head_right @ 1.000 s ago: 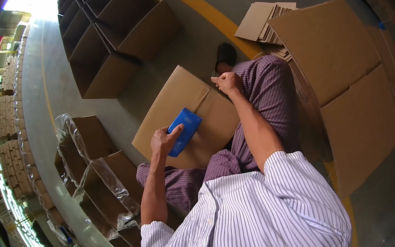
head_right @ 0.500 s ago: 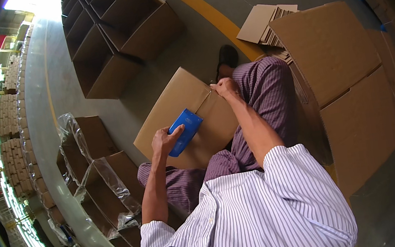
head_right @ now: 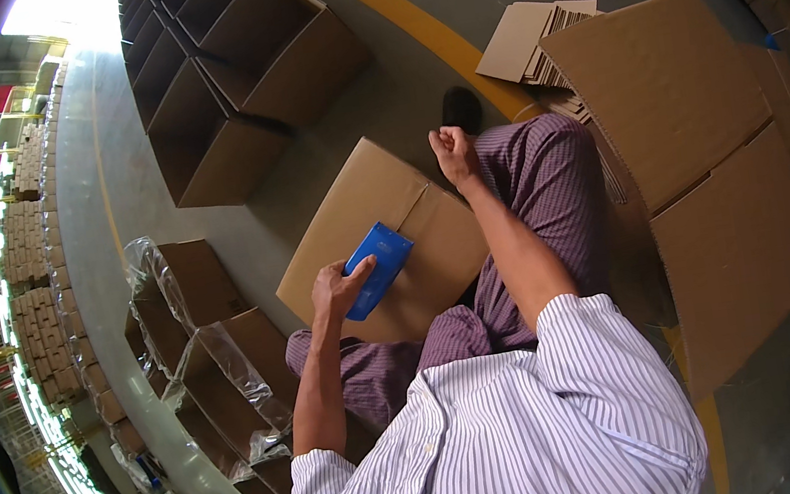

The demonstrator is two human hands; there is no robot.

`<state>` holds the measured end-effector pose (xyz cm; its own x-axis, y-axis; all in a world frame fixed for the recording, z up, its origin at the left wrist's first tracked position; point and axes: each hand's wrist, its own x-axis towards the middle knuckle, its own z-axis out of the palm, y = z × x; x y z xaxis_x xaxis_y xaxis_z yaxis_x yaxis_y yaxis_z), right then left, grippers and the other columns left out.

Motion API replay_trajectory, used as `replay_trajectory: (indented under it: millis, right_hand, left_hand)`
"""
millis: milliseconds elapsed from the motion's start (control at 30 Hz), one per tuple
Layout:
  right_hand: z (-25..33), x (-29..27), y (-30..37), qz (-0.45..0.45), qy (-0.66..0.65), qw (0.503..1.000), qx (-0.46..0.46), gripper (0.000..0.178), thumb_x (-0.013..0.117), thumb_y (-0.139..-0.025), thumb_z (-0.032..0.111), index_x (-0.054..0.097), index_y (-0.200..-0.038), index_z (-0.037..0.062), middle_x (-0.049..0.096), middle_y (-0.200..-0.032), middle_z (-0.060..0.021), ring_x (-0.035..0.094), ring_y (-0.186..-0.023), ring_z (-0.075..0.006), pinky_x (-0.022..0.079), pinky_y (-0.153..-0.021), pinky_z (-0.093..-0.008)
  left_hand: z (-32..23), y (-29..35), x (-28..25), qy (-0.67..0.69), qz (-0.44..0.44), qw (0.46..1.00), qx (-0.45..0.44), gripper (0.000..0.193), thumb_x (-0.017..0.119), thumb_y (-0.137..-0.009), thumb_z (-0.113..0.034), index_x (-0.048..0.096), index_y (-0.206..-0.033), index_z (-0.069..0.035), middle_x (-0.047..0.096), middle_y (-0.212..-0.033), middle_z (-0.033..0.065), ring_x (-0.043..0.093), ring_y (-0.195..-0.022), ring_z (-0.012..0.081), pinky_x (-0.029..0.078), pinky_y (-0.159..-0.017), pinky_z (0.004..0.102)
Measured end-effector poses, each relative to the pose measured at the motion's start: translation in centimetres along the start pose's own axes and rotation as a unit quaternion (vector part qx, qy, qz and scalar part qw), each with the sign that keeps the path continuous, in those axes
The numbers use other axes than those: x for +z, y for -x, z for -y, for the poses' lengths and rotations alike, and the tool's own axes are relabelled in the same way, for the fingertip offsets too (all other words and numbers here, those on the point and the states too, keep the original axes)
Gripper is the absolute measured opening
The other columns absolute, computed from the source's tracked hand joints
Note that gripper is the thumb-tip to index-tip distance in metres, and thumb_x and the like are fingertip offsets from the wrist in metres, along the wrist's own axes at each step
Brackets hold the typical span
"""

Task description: The person sits on the warehouse floor and assembles flat cardboard sheets into boxes. They fold the flaps, insert dividers, and seal the boxes using a handheld tape dispenser. The person repeats this process for multiple boxes, placing finished units aside.

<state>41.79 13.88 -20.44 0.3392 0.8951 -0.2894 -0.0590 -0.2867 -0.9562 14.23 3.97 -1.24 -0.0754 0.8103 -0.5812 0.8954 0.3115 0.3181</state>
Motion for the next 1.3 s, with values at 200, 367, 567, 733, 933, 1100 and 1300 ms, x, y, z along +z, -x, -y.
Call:
replay_trajectory:
  millis: [200, 367, 567, 733, 933, 1100, 1300]
  right_hand:
    - [3.3, 2.7, -0.1, 0.228, -0.023, 0.962, 0.147, 0.097, 0.03, -0.09, 0.079, 0.019, -0.154, 0.0072, 0.022, -0.159, -0.0098, 0.015, -0.148, -0.0212, 0.016, -0.118, -0.0413]
    - [1.1, 4.6, -1.0, 0.309, 0.009, 0.925, 0.219, 0.098, 0.022, -0.09, 0.079, 0.017, -0.155, 0.006, 0.02, -0.161, -0.0082, 0.017, -0.147, -0.0198, 0.018, -0.119, -0.0373]
    - [2.0, 5.5, -1.2, 0.287, 0.116, 0.939, 0.153, 0.096, 0.024, -0.091, 0.077, 0.029, -0.151, 0.0033, 0.034, -0.155, -0.014, 0.028, -0.143, -0.027, 0.023, -0.116, -0.0346]
    - [3.8, 5.0, 0.9, 0.059, 0.389, 0.9, -0.187, 0.072, 0.041, -0.097, 0.059, 0.044, -0.142, 0.0031, 0.047, -0.142, -0.0172, 0.04, -0.135, -0.0331, 0.03, -0.112, -0.0423]
    - [3.1, 8.4, 5.7, -0.054, 0.462, 0.767, -0.442, 0.058, 0.045, -0.099, 0.046, 0.042, -0.142, 0.0078, 0.042, -0.145, -0.0155, 0.037, -0.135, -0.0352, 0.025, -0.112, -0.0536]
    - [2.9, 8.9, 6.3, 0.011, 0.515, 0.766, -0.385, 0.062, 0.041, -0.099, 0.048, 0.035, -0.148, 0.0103, 0.03, -0.155, -0.0151, 0.025, -0.143, -0.0373, 0.015, -0.115, -0.0585]
    - [1.9, 9.5, 6.6, 0.011, 0.494, 0.781, -0.381, 0.062, 0.04, -0.099, 0.05, 0.037, -0.147, 0.0119, 0.029, -0.155, -0.0154, 0.025, -0.143, -0.0362, 0.016, -0.115, -0.0582]
  left_hand:
    - [1.2, -0.1, 0.7, 0.016, -0.012, 1.0, 0.0, 0.07, 0.063, -0.076, -0.069, 0.076, -0.101, -0.005, 0.073, -0.088, 0.017, 0.072, -0.081, 0.0301, 0.056, -0.076, 0.0428]
    - [0.0, -0.2, -0.1, 0.018, 0.015, 1.0, -0.009, 0.072, 0.063, -0.075, -0.071, 0.075, -0.104, -0.005, 0.073, -0.088, 0.0174, 0.072, -0.082, 0.0303, 0.056, -0.077, 0.0429]
    - [0.4, 0.7, 0.6, 0.022, -0.018, 1.0, -0.007, 0.072, 0.063, -0.075, -0.071, 0.075, -0.104, -0.006, 0.073, -0.089, 0.0178, 0.072, -0.082, 0.03, 0.056, -0.077, 0.0423]
    - [1.0, -0.2, 0.8, 0.01, -0.021, 0.999, 0.029, 0.072, 0.062, -0.075, -0.072, 0.076, -0.099, -0.005, 0.073, -0.085, 0.0178, 0.072, -0.078, 0.0311, 0.056, -0.074, 0.0412]
    - [0.0, 0.4, 0.3, 0.019, -0.024, 0.998, 0.05, 0.071, 0.061, -0.077, -0.071, 0.077, -0.095, -0.005, 0.073, -0.083, 0.0166, 0.072, -0.077, 0.0303, 0.056, -0.073, 0.0407]
    - [1.3, 0.9, -0.3, 0.007, -0.002, 0.998, 0.057, 0.069, 0.06, -0.078, -0.071, 0.076, -0.095, -0.006, 0.073, -0.083, 0.0158, 0.072, -0.077, 0.029, 0.056, -0.074, 0.0403]
    - [7.4, 3.2, -2.1, -0.01, 0.011, 0.997, 0.076, 0.07, 0.06, -0.078, -0.072, 0.076, -0.096, -0.006, 0.073, -0.082, 0.0158, 0.072, -0.077, 0.0278, 0.056, -0.076, 0.0397]
